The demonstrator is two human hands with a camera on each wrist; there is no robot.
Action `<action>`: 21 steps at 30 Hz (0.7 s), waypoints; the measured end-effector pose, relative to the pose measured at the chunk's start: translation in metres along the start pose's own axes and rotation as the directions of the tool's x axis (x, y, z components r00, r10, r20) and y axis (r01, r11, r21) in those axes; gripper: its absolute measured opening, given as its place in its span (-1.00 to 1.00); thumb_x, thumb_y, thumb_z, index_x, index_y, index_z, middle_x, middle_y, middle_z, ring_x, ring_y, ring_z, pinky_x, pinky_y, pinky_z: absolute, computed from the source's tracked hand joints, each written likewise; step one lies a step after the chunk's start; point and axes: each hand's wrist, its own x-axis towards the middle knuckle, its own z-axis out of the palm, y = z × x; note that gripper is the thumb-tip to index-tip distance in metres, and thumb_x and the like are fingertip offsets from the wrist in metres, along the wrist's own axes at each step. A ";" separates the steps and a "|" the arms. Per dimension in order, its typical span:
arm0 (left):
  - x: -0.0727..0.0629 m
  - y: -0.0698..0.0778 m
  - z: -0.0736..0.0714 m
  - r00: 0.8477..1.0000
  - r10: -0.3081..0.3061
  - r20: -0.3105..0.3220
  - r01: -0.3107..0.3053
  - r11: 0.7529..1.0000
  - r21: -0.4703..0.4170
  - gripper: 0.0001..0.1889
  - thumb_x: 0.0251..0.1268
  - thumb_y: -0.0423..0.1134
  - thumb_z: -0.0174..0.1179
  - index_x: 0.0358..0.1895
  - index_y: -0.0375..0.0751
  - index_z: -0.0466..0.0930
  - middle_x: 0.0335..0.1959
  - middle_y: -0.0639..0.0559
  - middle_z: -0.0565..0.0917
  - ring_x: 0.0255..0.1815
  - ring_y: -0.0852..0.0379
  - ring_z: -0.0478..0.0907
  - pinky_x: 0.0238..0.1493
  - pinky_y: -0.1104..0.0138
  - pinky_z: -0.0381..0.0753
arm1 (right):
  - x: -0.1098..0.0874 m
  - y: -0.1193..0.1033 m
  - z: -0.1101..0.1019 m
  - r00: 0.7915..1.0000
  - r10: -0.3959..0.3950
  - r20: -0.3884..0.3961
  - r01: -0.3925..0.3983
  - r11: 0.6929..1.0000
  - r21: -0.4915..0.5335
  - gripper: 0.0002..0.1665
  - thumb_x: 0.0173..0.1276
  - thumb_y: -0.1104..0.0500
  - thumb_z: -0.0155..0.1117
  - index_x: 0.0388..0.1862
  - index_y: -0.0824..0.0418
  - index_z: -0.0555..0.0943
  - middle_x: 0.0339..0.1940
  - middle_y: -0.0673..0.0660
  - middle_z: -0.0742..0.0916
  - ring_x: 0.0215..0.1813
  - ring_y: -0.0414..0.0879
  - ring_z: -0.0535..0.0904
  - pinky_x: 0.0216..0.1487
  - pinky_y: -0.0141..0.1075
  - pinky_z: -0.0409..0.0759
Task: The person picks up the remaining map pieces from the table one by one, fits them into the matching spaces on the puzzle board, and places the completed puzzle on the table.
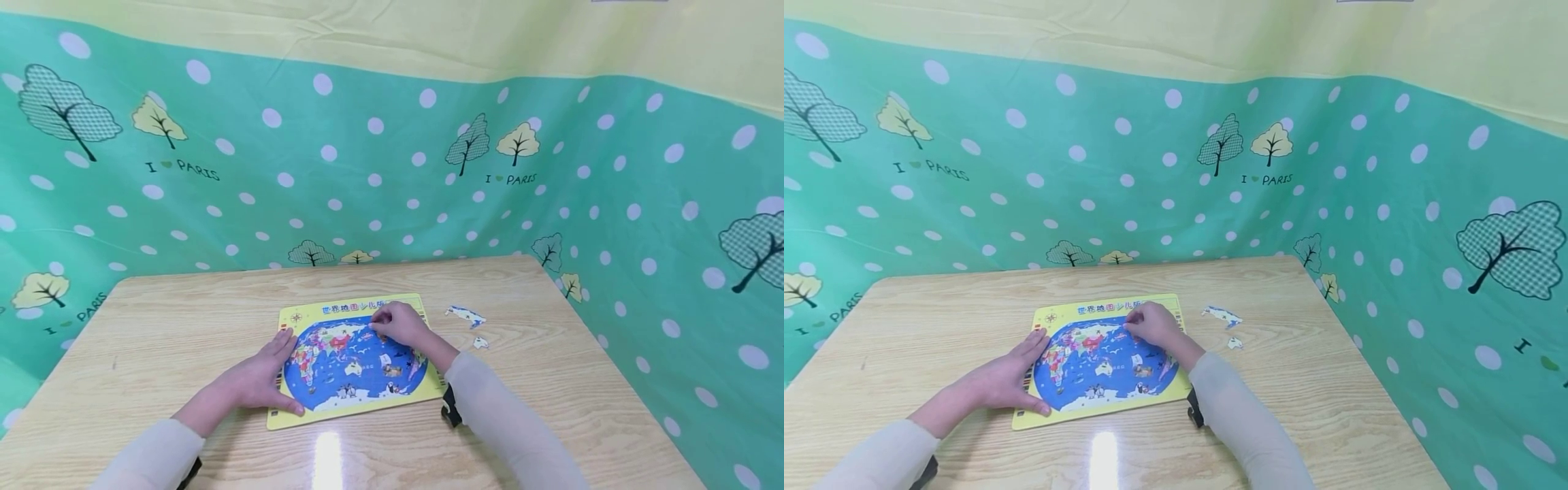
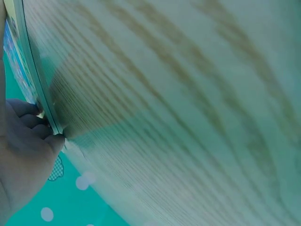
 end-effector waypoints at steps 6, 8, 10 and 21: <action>0.001 0.000 -0.001 1.000 0.007 -0.001 -0.007 1.000 -0.002 0.47 -0.59 0.56 0.27 0.43 -0.43 -0.03 0.50 -0.32 -0.12 0.51 -0.28 -0.18 0.45 -0.08 0.07 | 0.001 0.002 -0.003 0.999 0.028 -0.016 -0.028 1.000 0.002 -0.84 0.28 0.04 0.27 -0.28 0.06 0.72 -0.60 -0.04 0.57 -0.56 -0.22 0.39 -0.56 -0.43 0.37; 0.001 -0.001 -0.001 1.000 0.007 0.000 -0.007 1.000 -0.004 0.47 -0.59 0.55 0.27 0.43 -0.43 -0.03 0.50 -0.33 -0.12 0.51 -0.28 -0.18 0.45 -0.07 0.07 | 0.001 0.003 -0.003 1.000 0.024 -0.012 -0.025 1.000 -0.006 -0.84 0.28 0.04 0.26 -0.29 0.05 0.71 -0.59 -0.05 0.58 -0.56 -0.23 0.40 -0.56 -0.44 0.37; 0.001 -0.001 -0.001 1.000 0.006 0.000 -0.006 1.000 -0.004 0.47 -0.59 0.55 0.27 0.43 -0.43 -0.03 0.50 -0.33 -0.12 0.51 -0.28 -0.18 0.45 -0.07 0.07 | 0.002 0.002 -0.001 1.000 0.013 -0.009 -0.013 1.000 -0.011 -0.84 0.29 0.04 0.26 -0.29 0.06 0.71 -0.58 -0.05 0.58 -0.56 -0.23 0.40 -0.55 -0.44 0.37; 0.000 0.000 -0.001 1.000 0.000 0.001 0.000 1.000 -0.007 0.47 -0.59 0.56 0.27 0.44 -0.41 -0.03 0.50 -0.31 -0.11 0.51 -0.28 -0.17 0.44 -0.07 0.08 | 0.003 -0.006 0.003 1.000 0.002 0.005 -0.002 1.000 -0.013 -0.85 0.29 0.05 0.26 -0.33 0.07 0.71 -0.60 -0.05 0.59 -0.58 -0.22 0.41 -0.54 -0.42 0.40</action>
